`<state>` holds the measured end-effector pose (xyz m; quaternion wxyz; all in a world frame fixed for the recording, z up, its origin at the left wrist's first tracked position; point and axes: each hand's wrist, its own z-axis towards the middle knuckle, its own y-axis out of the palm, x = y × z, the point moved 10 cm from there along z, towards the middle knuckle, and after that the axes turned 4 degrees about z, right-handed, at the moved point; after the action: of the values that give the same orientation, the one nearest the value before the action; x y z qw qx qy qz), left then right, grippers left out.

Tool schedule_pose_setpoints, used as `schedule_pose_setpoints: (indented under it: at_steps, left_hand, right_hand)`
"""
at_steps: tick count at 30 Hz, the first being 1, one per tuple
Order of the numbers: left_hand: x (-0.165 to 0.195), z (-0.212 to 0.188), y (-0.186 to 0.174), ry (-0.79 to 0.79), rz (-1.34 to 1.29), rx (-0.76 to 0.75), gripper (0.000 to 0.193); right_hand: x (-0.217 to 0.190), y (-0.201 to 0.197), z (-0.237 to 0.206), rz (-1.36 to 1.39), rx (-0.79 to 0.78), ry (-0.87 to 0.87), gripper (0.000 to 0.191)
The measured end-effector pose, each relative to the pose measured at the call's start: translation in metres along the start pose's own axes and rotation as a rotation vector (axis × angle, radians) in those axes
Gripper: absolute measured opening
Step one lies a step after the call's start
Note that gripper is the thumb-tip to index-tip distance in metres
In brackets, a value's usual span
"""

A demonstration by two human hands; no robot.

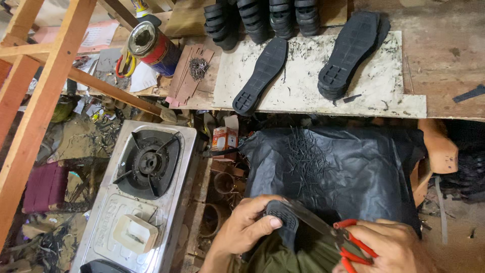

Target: The person holds a black rubber shoe sole in one hand and trims excess material from its edge using red-handled shears, rotating the sole to work around the perimeter. Trimmed pieces fall onto the plastic sheet below, and the person occasionally places the sole on the workbench before picking it up again to continue trimming.

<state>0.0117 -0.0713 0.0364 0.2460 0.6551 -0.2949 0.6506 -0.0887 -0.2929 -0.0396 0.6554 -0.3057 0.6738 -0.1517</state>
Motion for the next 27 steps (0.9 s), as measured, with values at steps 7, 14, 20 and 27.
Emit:
schedule_pose_setpoints:
  at_steps: [7, 14, 20, 27]
  left_hand:
    - [0.055, 0.010, 0.001, 0.086, 0.304, -0.167, 0.045]
    - [0.059, 0.010, 0.004, 0.072, 0.308, -0.201, 0.042]
    - [0.062, 0.009, 0.014, 0.112, 0.354, -0.244, 0.036]
    - [0.070, 0.010, 0.016, 0.153, 0.488, -0.255, 0.032]
  right_hand:
    - [0.041, -0.002, -0.030, -0.096, -0.100, -0.168, 0.058]
    - [0.060, 0.009, -0.032, -0.152, -0.126, -0.089, 0.057]
    - [0.020, -0.005, -0.015, -0.131, -0.105, 0.006, 0.064]
    - [0.023, 0.011, -0.017, -0.233, -0.313, 0.071, 0.043]
